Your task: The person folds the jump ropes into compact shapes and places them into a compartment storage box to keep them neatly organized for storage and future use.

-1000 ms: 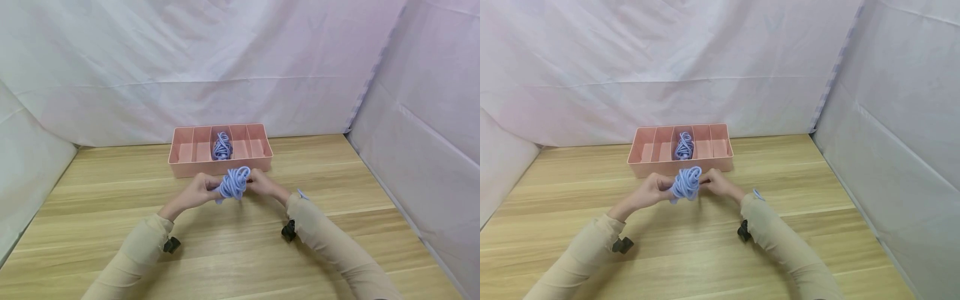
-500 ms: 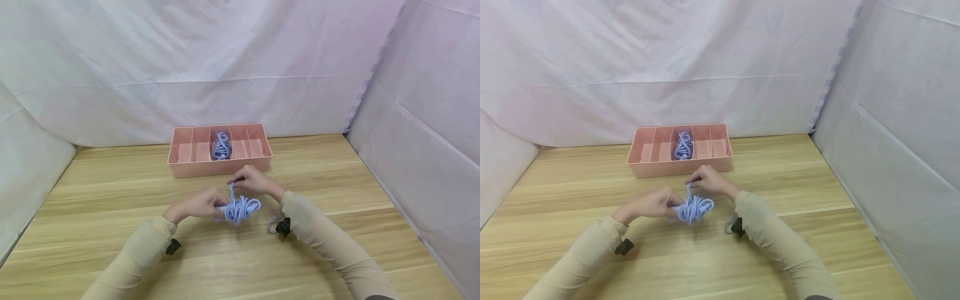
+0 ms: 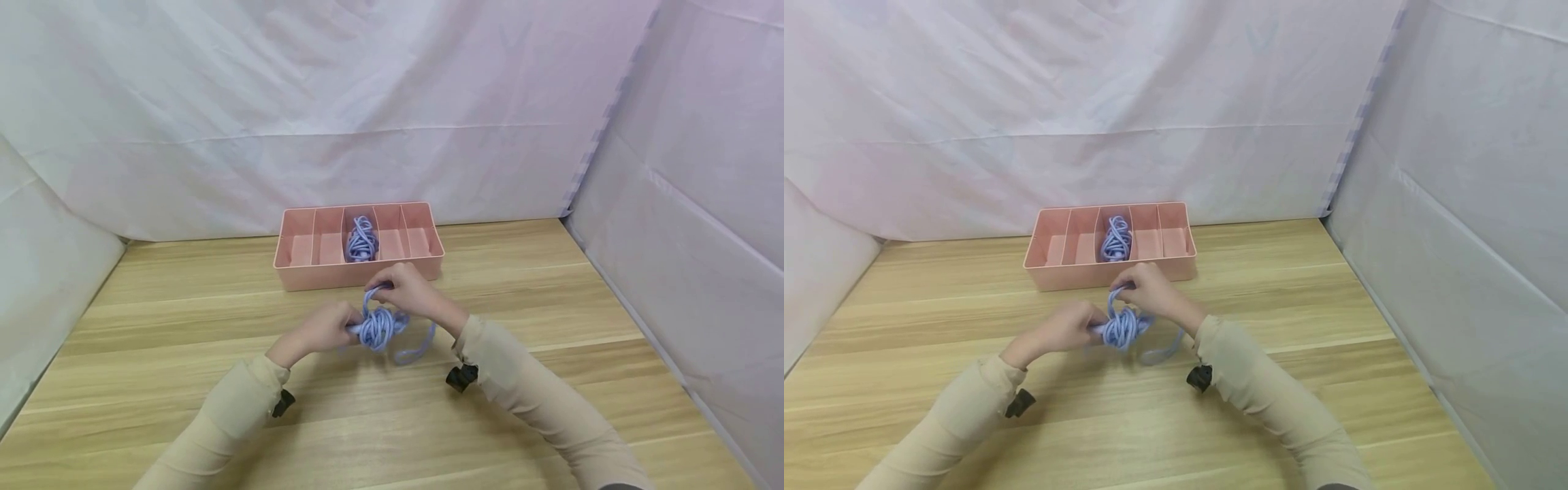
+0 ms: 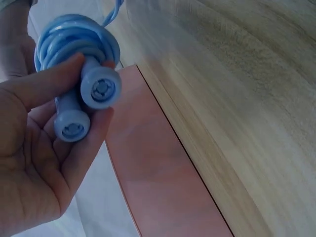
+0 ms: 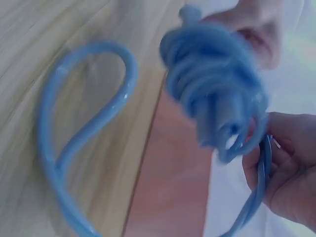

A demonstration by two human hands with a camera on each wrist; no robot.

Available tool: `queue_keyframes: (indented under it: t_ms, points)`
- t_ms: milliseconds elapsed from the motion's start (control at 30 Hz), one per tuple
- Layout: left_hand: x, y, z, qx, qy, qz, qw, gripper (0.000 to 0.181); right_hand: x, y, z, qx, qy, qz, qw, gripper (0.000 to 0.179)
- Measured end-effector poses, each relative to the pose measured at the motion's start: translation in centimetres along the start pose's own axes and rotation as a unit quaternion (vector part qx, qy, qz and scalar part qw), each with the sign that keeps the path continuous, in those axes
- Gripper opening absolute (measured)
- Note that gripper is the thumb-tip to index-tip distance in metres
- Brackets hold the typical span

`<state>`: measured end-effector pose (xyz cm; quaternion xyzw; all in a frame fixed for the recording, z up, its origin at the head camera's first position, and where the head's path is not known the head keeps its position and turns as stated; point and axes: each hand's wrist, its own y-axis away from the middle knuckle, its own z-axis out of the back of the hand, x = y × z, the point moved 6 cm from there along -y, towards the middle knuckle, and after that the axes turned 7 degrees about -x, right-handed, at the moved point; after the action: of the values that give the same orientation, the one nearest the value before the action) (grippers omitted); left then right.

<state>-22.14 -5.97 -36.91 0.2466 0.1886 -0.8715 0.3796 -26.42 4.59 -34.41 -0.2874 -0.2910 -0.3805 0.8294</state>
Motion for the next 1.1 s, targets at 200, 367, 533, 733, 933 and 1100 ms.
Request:
queue_keyframes:
  t_ms: [200, 367, 533, 733, 933, 1100]
  points:
    - [0.6, 0.0, 0.9, -0.052, -0.047, 0.036, 0.9969, 0.023, 1.3, 0.1, 0.5, -0.035, 0.013, -0.02, 0.9991, 0.014]
    - [0.7, 0.1, 1.4, -0.098, -0.095, 0.042, 0.9898, 0.022, 1.7, 0.3, 0.7, -0.054, 0.014, -0.049, 0.9972, 0.015]
    - [1.1, 0.2, 1.9, -0.147, -0.113, 0.065, 0.9806, 0.033, 1.9, 0.6, 0.7, -0.067, 0.009, -0.061, 0.9958, 0.018]
    - [1.9, 0.5, 2.8, -0.19, -0.112, 0.107, 0.9696, 0.031, 2.1, 1.0, 0.8, -0.102, 0.003, -0.046, 0.9936, 0.022]
    - [2.7, 0.8, 3.7, -0.228, -0.111, 0.128, 0.9588, 0.032, 2.0, 1.7, 0.5, -0.118, -0.042, -0.06, 0.9903, 0.023]
    - [3.2, 1.2, 4.7, -0.259, -0.075, 0.143, 0.9524, 0.031, 1.4, 2.5, 0.1, -0.115, -0.093, -0.077, 0.9859, 0.022]
